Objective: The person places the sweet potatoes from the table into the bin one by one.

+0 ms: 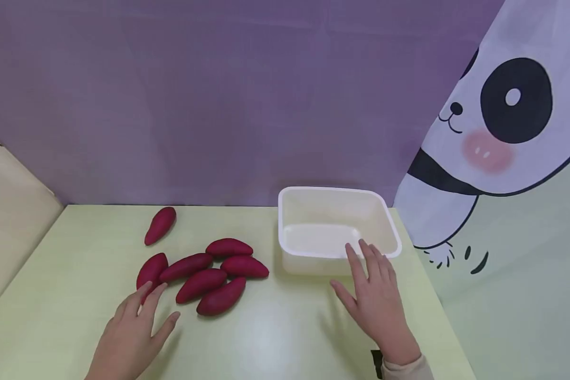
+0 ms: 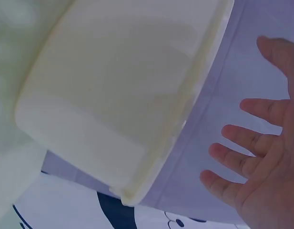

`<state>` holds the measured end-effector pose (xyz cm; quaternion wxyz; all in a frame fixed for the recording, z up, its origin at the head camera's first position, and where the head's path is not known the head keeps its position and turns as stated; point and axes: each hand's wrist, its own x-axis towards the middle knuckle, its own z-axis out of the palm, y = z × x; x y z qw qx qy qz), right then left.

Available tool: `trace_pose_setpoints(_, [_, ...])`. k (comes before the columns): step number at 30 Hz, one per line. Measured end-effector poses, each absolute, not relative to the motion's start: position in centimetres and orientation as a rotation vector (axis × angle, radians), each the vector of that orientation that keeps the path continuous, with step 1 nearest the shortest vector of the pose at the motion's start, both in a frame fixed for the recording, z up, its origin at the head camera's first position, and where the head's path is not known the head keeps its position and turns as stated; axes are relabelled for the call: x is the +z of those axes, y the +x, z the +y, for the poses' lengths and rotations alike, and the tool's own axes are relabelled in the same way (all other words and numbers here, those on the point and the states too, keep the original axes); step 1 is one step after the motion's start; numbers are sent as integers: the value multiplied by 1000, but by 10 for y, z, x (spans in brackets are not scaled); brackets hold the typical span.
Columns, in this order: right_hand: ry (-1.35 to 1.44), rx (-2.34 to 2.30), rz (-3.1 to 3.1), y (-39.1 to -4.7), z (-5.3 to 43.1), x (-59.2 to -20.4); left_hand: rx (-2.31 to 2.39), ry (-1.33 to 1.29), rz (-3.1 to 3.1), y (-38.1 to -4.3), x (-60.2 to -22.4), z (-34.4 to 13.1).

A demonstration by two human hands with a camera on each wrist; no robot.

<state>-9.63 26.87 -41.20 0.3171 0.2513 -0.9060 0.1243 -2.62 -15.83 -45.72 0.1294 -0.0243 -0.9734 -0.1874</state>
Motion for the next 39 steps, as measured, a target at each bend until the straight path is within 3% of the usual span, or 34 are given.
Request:
trace_pose_setpoints(12, [446, 401, -2373, -144, 320, -387, -751, 75, -2858, -48, -462, -198])
trace_pose_setpoints(39, [-150, 970, -2672, -161, 358, -397, -1171, 362, -2977, -85, -489, -231])
